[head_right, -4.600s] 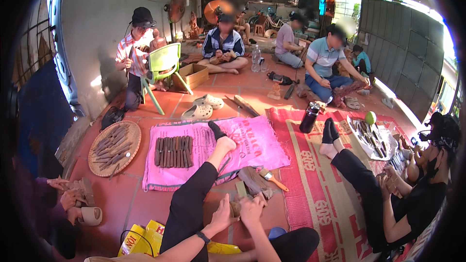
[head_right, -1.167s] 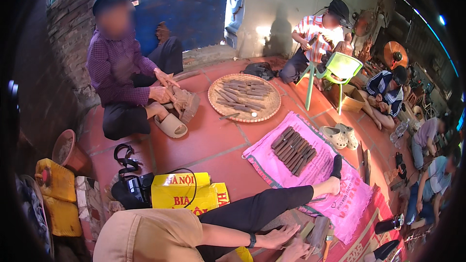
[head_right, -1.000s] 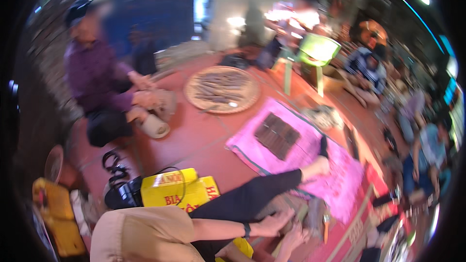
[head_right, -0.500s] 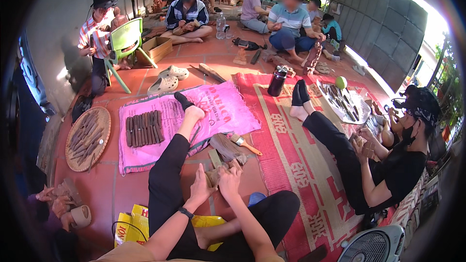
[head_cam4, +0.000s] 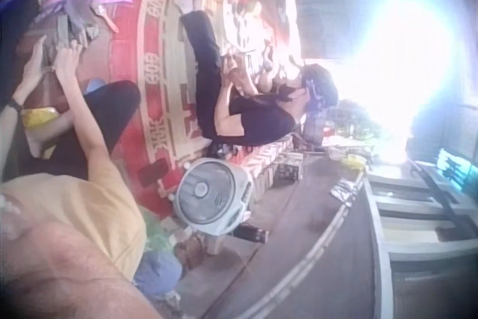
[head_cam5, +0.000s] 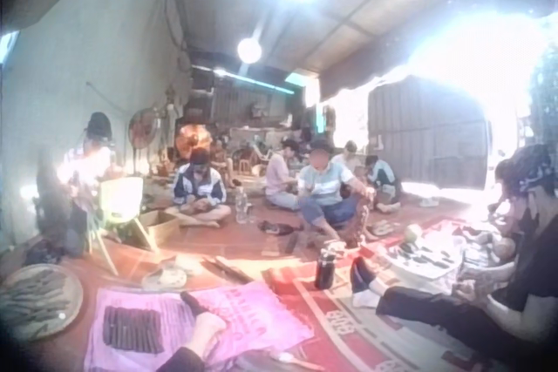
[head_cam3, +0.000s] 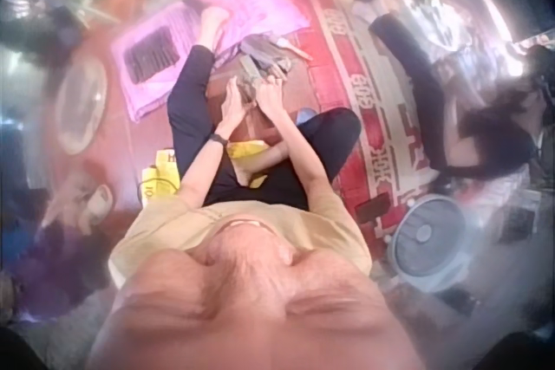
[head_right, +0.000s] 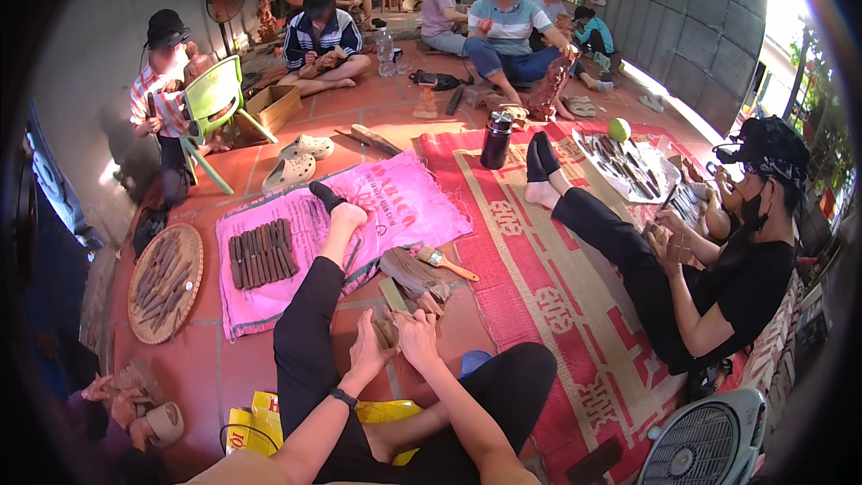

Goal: The person sits on a mat and uses a small hand tool to scrape and shape a piece of wood held between their legs. They repeatedly rub the tool against the wood surface to smooth it, while other people in the background perform similar tasks.

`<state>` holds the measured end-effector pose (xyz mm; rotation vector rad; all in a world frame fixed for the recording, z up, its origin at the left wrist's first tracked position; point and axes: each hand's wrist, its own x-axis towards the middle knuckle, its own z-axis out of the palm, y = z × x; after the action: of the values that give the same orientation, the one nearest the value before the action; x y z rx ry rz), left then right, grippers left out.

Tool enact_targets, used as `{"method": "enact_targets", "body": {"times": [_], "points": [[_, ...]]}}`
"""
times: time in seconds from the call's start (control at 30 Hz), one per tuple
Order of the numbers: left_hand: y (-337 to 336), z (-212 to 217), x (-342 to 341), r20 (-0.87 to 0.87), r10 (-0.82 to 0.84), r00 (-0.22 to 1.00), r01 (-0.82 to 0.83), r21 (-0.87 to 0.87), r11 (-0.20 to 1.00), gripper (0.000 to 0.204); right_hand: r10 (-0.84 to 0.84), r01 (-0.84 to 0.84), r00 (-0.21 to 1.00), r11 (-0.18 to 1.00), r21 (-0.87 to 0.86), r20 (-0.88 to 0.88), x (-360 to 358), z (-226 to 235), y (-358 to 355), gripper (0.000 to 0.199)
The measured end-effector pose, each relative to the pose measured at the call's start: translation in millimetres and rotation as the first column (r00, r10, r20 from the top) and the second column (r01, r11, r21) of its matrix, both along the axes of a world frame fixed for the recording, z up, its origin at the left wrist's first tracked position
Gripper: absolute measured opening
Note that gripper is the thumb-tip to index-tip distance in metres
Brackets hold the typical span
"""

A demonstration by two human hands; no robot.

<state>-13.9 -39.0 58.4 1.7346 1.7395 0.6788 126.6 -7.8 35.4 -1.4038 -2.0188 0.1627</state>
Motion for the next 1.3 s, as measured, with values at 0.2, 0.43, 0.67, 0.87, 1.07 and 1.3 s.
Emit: {"method": "enact_targets", "body": {"times": [0.2, 0.43, 0.67, 0.87, 1.07, 1.3], "points": [[-4, -18, -2, 0.053, -0.062, 0.997, 0.05, 0.201, 0.978, 0.115, -0.176, 0.175, 0.975, 0.984, 0.026, 0.132, 11, -13, 14, 0.03], [5, -48, -6, 0.075, -0.107, 0.991, 0.069, 0.398, 0.915, 0.107, -0.181, 0.064, 0.933, 0.933, -0.353, -0.31, 32, -1, 2, 0.024], [17, -33, -8, 0.066, 0.011, 0.998, -0.012, 0.023, 1.0, 0.101, -0.423, -0.048, 0.446, 0.869, -0.492, -0.789, 55, -7, -6, 0.021], [36, -10, -22, 0.388, 0.312, 0.867, -0.14, -0.412, 0.9, 0.086, -0.38, 0.01, 0.586, 0.886, -0.463, -0.716, 47, -13, -4, 0.023], [30, -45, -19, 0.203, 0.047, 0.978, -0.073, 0.124, 0.99, 0.068, -0.422, 0.173, 0.715, 0.879, -0.445, -0.557, 22, -15, -8, 0.027], [-26, -17, 36, -0.204, -0.067, 0.977, 0.11, 0.206, 0.972, 0.114, -0.429, 0.055, 0.179, 0.903, -0.426, -0.886, 31, 3, 7, 0.024]]}}
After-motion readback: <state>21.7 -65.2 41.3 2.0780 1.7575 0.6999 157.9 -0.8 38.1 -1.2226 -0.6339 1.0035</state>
